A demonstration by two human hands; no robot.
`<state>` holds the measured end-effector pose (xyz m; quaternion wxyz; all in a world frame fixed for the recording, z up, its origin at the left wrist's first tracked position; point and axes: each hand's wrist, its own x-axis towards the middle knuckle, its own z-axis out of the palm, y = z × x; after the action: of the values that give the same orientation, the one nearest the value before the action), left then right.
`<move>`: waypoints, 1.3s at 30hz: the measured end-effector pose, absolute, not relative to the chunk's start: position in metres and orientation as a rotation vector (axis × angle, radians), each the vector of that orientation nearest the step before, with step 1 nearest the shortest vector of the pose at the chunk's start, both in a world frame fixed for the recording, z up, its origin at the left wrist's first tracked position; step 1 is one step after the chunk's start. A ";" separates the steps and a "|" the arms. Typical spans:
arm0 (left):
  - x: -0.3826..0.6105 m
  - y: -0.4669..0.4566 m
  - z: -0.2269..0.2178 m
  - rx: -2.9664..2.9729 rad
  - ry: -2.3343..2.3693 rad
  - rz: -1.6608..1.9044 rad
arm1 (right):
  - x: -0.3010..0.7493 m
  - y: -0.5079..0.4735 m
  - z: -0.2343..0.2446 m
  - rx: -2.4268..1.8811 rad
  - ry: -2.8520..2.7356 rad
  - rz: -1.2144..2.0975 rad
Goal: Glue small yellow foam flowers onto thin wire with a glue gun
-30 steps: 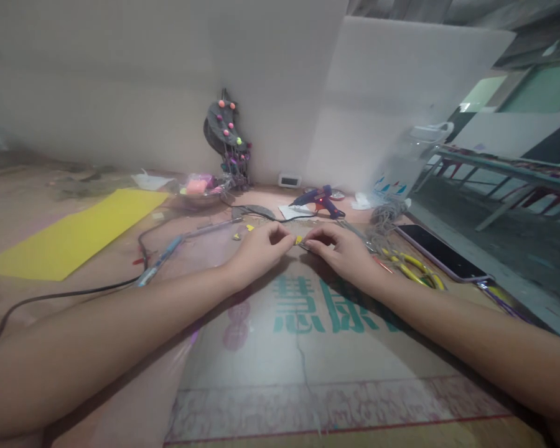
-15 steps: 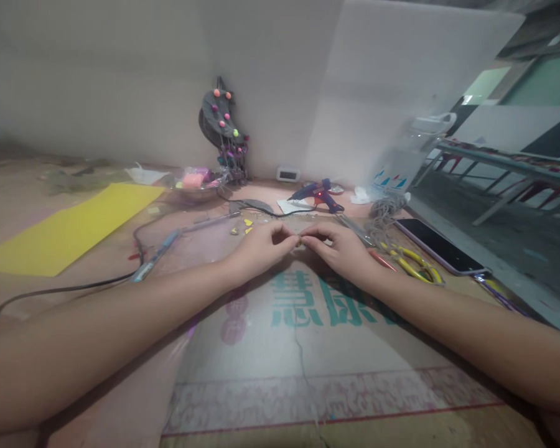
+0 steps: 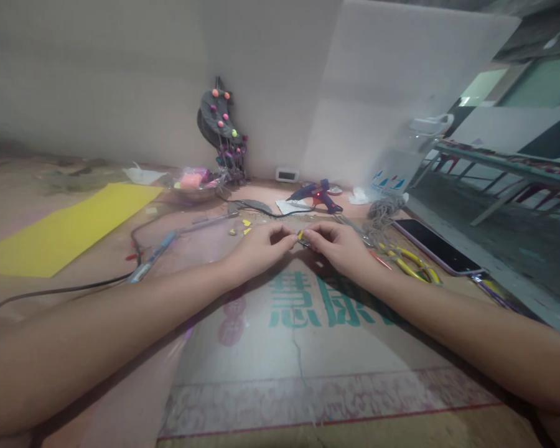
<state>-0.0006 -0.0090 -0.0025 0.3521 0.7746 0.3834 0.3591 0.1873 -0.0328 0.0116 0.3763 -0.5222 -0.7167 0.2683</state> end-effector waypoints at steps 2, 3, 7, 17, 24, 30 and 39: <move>0.000 -0.009 -0.002 1.993 0.999 0.943 | 0.187 -0.032 0.012 -1.318 -1.871 0.620; 0.000 -0.009 -0.002 1.988 1.004 0.947 | 0.188 -0.032 0.012 -1.302 -1.896 0.585; 0.000 -0.008 -0.002 1.982 1.035 0.971 | 0.189 -0.029 0.010 -1.239 -1.957 0.567; 0.000 -0.011 0.002 2.015 1.057 0.930 | 0.188 -0.027 0.006 -1.234 -1.960 0.571; 0.000 -0.012 0.003 2.044 1.067 0.920 | 0.187 -0.029 0.008 -1.244 -1.942 0.644; 0.000 -0.012 0.003 2.068 1.054 0.899 | 0.186 -0.031 0.010 -1.273 -1.940 0.664; 0.001 -0.011 0.002 2.050 1.044 0.886 | 0.186 -0.032 0.008 -1.245 -1.893 0.707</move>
<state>0.0005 -0.0105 0.0022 0.3317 0.7845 0.3994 0.3392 0.1857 -0.0315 0.0085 0.3749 -0.4863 -0.7394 0.2762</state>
